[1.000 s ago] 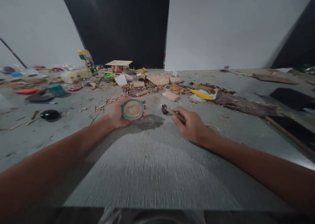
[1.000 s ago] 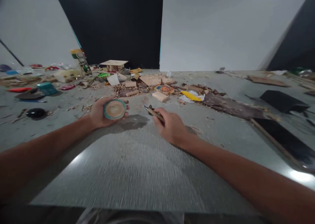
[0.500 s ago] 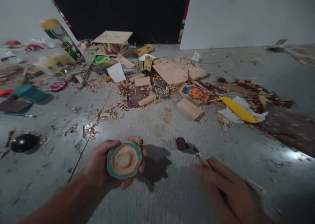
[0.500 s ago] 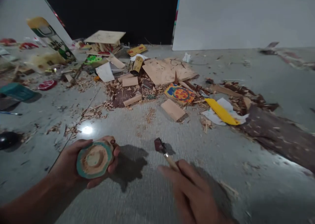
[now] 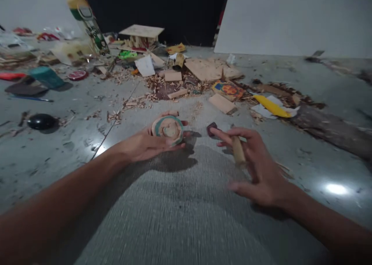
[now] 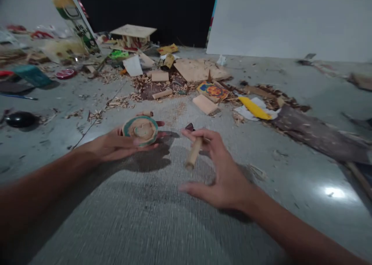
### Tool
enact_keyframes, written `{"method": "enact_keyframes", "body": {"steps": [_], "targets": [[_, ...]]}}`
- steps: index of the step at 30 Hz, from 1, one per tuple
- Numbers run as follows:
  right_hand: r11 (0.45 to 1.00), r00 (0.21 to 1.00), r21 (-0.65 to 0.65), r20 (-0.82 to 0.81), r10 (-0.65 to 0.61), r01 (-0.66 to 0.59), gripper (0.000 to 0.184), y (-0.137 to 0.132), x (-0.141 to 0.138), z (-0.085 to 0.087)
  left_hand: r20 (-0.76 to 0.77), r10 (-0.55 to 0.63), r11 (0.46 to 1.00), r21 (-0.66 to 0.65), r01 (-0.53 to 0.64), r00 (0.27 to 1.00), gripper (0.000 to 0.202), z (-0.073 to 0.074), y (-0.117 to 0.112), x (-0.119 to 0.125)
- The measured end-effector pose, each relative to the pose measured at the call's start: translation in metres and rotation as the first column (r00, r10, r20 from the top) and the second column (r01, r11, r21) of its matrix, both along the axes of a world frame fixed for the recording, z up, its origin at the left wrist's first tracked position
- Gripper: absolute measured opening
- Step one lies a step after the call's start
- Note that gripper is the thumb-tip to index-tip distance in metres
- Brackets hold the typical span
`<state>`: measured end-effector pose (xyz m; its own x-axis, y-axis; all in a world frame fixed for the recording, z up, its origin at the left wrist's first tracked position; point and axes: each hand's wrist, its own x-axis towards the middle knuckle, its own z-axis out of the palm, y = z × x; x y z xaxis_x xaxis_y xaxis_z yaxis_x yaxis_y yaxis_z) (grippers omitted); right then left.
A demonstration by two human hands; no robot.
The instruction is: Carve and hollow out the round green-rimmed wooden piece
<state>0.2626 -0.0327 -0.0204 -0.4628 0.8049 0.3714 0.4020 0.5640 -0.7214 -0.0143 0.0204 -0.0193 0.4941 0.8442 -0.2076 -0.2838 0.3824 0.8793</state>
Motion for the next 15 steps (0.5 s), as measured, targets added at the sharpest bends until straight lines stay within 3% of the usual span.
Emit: {"method": "enact_keyframes", "body": {"steps": [1,5,8,12,15], "targets": [[1.000,1.000,0.010,-0.011,0.016,-0.016,0.063,0.001,-0.006,0.002,-0.005,0.005,1.000,0.017,-0.005,1.000,0.053,-0.001,-0.001,0.001],[0.989,0.987,0.013,-0.068,-0.146,0.148,0.020,0.018,-0.027,0.007,-0.046,0.070,0.994,0.089,-0.066,0.996,0.057,-0.005,-0.005,0.003],[0.984,0.983,0.046,-0.062,-0.170,0.173,0.034,0.041,-0.039,0.016,-0.108,0.042,0.994,0.105,-0.031,0.993,0.074,-0.004,-0.007,0.003],[0.962,0.966,0.159,-0.172,-0.195,0.222,0.034,0.061,-0.051,0.045,-0.108,0.004,0.989,0.145,0.012,0.994,0.071,-0.001,-0.010,0.004],[0.974,0.909,0.048,-0.373,-0.187,0.220,0.029,0.056,-0.040,0.079,-0.086,0.011,0.986,0.165,0.003,0.996,0.069,0.000,-0.010,0.004]]}}
